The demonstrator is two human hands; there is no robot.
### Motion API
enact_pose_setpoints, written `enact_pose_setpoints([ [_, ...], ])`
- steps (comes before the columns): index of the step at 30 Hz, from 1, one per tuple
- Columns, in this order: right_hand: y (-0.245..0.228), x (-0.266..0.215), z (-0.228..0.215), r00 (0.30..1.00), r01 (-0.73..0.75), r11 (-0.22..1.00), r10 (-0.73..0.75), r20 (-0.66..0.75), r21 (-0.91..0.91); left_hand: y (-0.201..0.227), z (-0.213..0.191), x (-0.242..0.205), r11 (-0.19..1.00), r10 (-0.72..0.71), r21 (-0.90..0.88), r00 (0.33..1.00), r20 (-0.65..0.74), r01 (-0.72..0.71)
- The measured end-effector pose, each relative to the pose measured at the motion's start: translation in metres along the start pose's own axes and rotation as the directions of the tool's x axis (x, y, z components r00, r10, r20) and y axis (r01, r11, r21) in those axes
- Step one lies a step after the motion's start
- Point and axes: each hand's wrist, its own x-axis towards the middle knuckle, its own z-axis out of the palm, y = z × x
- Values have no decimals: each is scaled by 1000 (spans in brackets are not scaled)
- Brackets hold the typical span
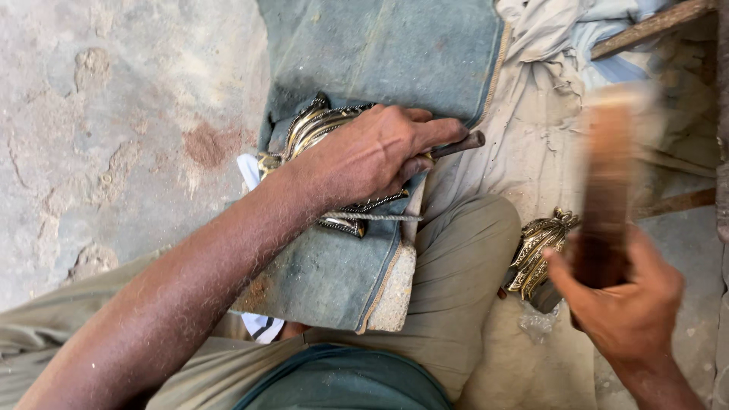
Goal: The person sits on the floor and uses a hammer and chisel to shape a decorative metal object resting on a cloth-covered block. They repeatedly strike the chisel to emboss or flatten the metal surface, occasionally repositioning the object.
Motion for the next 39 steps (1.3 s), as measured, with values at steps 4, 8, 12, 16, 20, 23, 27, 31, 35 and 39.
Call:
enact_pose_setpoints([
  [4,4,-2,1,997,74,996,-73,16,-58,2,0,-4,1000,-4,8,1000,15,4],
  [8,5,5,2,999,-15,1000,15,33,-7,3,2,-3,1000,-1,20,1000,-16,2],
  [12,-1,1,4,992,9,991,8,130,-132,1,3,2,1000,-17,18,1000,2,17],
  [16,-9,4,5,1000,-12,997,12,3,-74,1,3,-6,1000,-17,10,1000,-16,17],
  [20,-5,4,1,1000,0,1000,0,-12,-15,4,1,2,1000,-9,26,1000,-13,10],
  [23,-1,9,0,992,-55,984,74,104,-171,6,0,-2,995,-54,92,997,52,49],
  [27,2,5,2,998,62,982,-63,2,176,4,-1,1,996,-82,30,995,49,81],
  [31,1,3,4,999,23,999,-24,27,38,-1,2,-5,1000,-5,23,1000,19,4],
  [35,1,6,3,996,79,997,-79,-33,8,0,3,-1,996,29,79,999,18,-31],
  [39,2,6,5,933,-143,949,225,281,-282,4,5,0,993,-51,105,998,41,46],
])
